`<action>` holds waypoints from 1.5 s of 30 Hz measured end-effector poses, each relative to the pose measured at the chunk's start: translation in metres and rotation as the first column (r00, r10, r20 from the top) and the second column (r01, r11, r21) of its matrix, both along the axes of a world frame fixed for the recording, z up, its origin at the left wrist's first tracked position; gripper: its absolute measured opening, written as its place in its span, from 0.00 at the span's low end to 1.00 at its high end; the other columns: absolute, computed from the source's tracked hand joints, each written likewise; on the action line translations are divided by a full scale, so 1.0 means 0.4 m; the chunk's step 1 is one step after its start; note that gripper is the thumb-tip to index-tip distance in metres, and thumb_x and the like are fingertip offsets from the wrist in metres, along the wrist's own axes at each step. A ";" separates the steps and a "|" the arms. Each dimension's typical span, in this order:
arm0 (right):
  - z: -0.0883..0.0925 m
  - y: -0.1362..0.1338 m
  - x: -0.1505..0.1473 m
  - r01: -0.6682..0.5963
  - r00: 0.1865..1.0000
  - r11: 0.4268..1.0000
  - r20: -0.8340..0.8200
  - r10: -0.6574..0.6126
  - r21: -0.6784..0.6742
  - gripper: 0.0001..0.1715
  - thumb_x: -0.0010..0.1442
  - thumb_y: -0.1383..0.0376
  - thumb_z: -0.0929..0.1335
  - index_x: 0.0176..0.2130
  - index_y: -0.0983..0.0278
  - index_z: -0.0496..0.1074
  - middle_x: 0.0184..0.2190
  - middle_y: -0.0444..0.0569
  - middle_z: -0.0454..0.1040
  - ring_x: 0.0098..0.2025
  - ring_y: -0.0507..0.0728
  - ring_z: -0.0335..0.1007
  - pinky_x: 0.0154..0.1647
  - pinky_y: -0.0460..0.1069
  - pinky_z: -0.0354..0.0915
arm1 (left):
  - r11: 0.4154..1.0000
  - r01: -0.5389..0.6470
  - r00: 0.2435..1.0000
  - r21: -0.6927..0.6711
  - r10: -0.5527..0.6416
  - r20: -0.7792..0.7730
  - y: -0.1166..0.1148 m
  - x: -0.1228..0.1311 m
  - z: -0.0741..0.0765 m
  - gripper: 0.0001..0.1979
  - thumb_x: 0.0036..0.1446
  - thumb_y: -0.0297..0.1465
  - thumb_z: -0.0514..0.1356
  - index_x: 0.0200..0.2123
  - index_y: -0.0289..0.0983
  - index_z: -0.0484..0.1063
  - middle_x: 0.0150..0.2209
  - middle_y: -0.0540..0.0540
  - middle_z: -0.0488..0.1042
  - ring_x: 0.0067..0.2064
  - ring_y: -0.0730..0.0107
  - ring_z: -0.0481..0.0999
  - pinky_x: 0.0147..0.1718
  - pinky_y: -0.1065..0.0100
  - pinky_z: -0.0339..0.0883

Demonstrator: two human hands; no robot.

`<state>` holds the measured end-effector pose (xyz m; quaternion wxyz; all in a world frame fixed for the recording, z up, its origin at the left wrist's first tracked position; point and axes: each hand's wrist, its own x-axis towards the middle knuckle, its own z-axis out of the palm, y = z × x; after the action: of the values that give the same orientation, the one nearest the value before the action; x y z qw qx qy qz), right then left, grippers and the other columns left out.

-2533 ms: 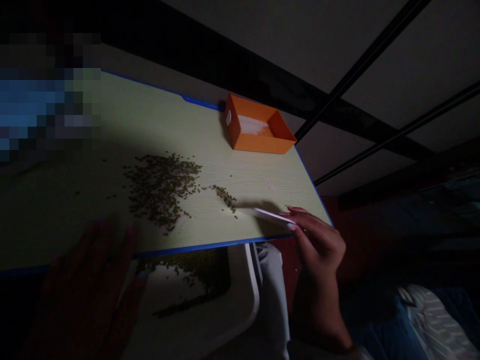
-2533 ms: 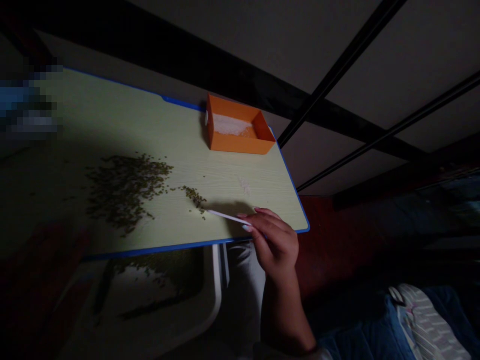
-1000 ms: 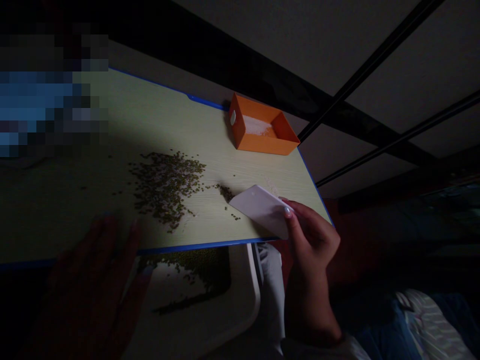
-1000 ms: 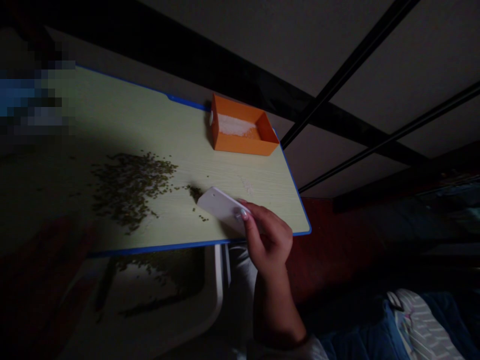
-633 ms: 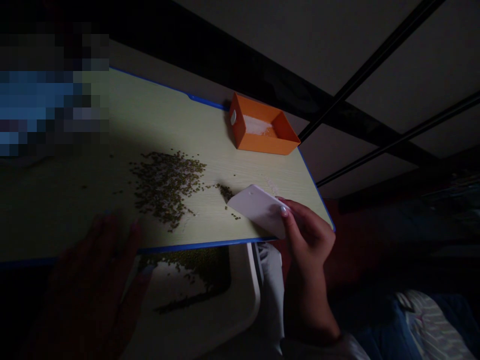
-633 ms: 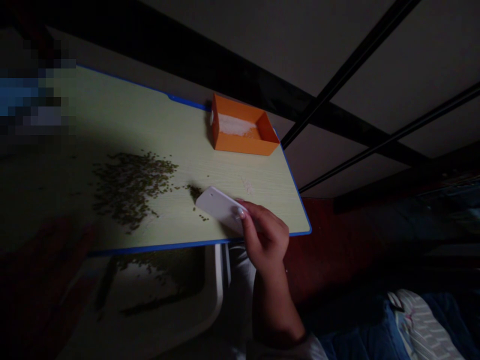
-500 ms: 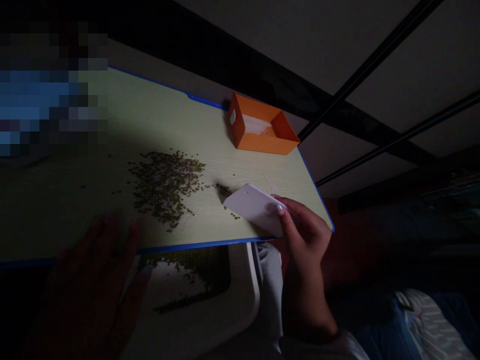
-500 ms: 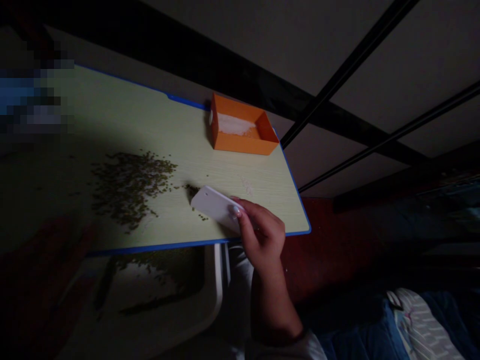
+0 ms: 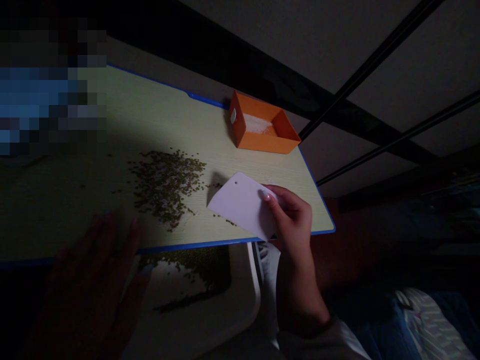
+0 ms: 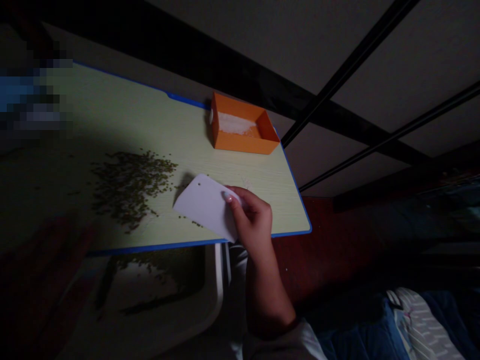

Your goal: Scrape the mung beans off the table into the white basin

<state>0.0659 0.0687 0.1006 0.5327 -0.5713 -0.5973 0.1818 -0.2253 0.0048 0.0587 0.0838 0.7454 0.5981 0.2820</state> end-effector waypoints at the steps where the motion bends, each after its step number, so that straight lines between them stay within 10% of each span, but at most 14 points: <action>1: 0.001 0.001 -0.001 0.006 1.000 1.000 -0.003 -0.006 -0.011 0.07 0.59 0.61 0.71 0.38 0.57 0.80 0.37 0.45 0.84 0.37 0.54 0.80 0.36 0.49 0.75 | 1.000 -0.006 1.000 0.000 0.006 0.003 0.000 0.001 0.001 0.32 0.58 0.47 0.48 0.64 0.59 0.42 0.70 0.52 0.47 0.71 0.47 0.49 0.66 0.32 0.48; 45: 0.003 -0.066 -0.018 0.107 0.975 0.981 -0.175 -0.135 -0.163 0.08 0.58 0.58 0.72 0.36 0.58 0.81 0.33 0.45 0.82 0.34 0.53 0.77 0.32 0.47 0.69 | 0.998 -0.047 0.999 0.044 0.047 -0.007 -0.002 0.013 -0.007 0.29 0.60 0.50 0.45 0.64 0.57 0.45 0.70 0.53 0.49 0.70 0.51 0.52 0.66 0.34 0.52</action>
<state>0.0589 0.0422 0.1019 0.5505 -0.6265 -0.4936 0.2465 -0.2201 0.0040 0.0560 0.0584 0.7339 0.6095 0.2941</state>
